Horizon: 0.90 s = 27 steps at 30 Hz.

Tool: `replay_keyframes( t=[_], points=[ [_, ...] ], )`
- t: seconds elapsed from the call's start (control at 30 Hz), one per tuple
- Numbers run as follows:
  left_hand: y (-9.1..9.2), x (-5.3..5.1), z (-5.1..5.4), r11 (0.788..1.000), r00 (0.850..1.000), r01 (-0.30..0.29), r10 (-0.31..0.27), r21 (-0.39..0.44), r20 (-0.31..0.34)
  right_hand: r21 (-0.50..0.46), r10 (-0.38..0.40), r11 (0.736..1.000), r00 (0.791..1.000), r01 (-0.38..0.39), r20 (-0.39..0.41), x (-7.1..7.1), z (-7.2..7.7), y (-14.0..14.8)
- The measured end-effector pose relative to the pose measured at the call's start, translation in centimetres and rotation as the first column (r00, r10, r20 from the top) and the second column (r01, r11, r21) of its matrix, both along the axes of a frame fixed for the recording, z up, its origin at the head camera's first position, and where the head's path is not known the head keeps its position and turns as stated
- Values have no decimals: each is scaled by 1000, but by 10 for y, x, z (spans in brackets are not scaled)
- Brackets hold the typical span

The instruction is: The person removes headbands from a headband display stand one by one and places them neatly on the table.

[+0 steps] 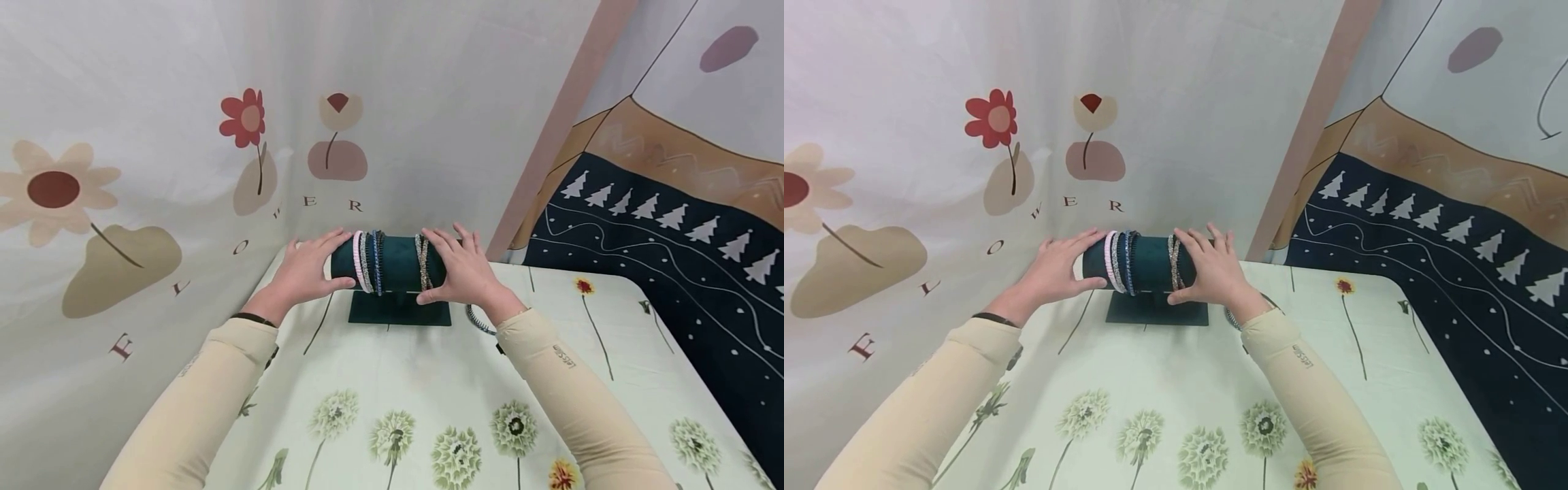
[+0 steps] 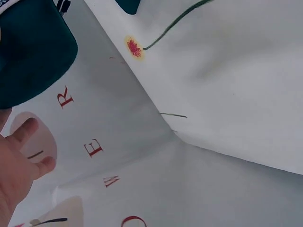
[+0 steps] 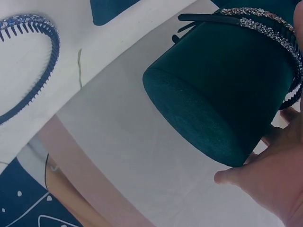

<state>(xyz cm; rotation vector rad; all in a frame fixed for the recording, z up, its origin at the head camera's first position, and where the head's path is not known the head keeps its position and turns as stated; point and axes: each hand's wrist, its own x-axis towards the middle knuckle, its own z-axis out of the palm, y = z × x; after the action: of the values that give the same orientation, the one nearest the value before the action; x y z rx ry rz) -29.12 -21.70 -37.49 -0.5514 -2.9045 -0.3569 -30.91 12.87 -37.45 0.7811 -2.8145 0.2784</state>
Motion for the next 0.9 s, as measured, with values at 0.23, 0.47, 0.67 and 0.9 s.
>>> replay_keyframes(
  t=[0.23,0.47,0.67,0.9],
  points=[
    [-5,1,-1,999,1000,-2,2,45,6,27,-14,1000,999,15,-30,-1,-1,-1],
    [-5,0,0,996,999,-15,13,86,29,27,-10,1000,999,11,-45,0,-2,-3],
    [-5,0,3,995,998,-19,13,98,58,22,-1,1000,999,2,-52,1,-1,-4],
    [-5,0,1,994,998,-26,19,108,60,-29,-6,1000,999,5,-35,1,3,-4]
  ],
)
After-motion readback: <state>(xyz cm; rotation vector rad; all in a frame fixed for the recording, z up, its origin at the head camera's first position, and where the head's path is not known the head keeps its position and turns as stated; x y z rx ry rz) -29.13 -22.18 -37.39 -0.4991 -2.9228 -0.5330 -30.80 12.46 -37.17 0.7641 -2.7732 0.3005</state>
